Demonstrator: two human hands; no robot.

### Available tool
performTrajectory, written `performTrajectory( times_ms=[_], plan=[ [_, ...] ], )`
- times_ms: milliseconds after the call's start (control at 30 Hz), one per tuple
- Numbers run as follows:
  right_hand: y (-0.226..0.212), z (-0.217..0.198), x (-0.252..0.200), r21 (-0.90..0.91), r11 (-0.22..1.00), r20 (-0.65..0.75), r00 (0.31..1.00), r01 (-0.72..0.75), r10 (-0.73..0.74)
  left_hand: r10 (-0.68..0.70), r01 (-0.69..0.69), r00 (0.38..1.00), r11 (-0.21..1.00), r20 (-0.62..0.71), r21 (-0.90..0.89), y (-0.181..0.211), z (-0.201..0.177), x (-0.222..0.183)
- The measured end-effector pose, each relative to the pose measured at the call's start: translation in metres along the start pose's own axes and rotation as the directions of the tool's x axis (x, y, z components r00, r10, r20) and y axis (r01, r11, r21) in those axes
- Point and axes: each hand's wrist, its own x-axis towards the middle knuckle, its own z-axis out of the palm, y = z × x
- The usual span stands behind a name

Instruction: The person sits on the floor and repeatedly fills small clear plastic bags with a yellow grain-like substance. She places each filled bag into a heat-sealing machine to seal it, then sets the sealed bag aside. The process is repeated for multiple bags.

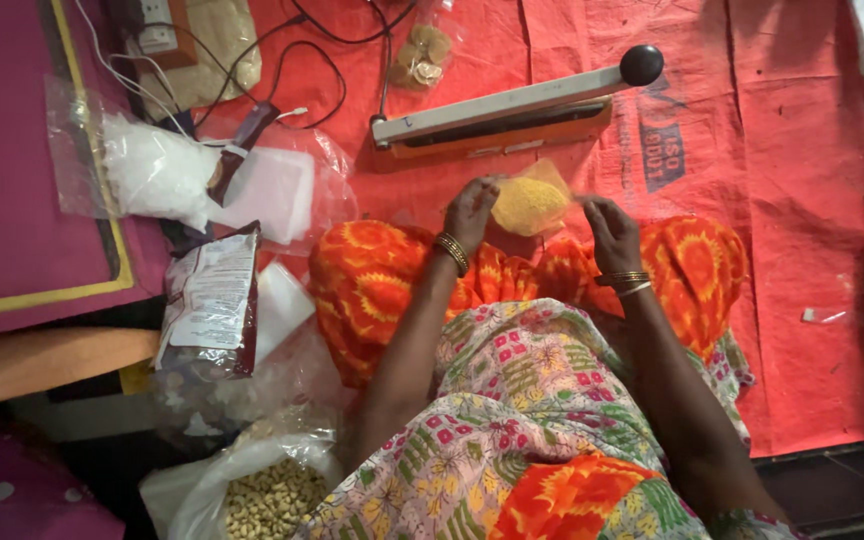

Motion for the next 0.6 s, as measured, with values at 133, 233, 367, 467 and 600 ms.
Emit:
performTrajectory(
  times_ms=[133, 233, 367, 467, 600],
  plan=[
    [-0.007, 0.009, 0.005, -0.023, 0.999, -0.067, 0.997, 0.036, -0.038, -0.015, 0.023, 0.996, 0.995, -0.082, 0.097, 0.009, 0.006, -0.004],
    [-0.017, 0.011, 0.002, -0.012, 0.999, -0.095, 0.994, 0.049, -0.050, 0.073, -0.059, 0.985, 0.994, -0.153, 0.096, 0.022, 0.004, -0.016],
    [-0.024, 0.016, 0.005, 0.039, 0.998, -0.156, 0.987, 0.053, -0.046, 0.087, -0.110, 0.969, 0.990, -0.230, -0.092, 0.032, 0.012, -0.023],
    [-0.017, 0.025, 0.013, 0.050, 0.998, -0.230, 0.973, 0.030, -0.018, 0.021, -0.096, 0.951, 0.969, -0.307, -0.229, 0.027, 0.024, -0.018],
    [0.005, 0.044, 0.025, 0.139, 0.990, -0.283, 0.959, 0.023, 0.018, -0.033, -0.026, 0.907, 0.991, -0.420, -0.134, 0.010, 0.031, -0.011]
  ],
)
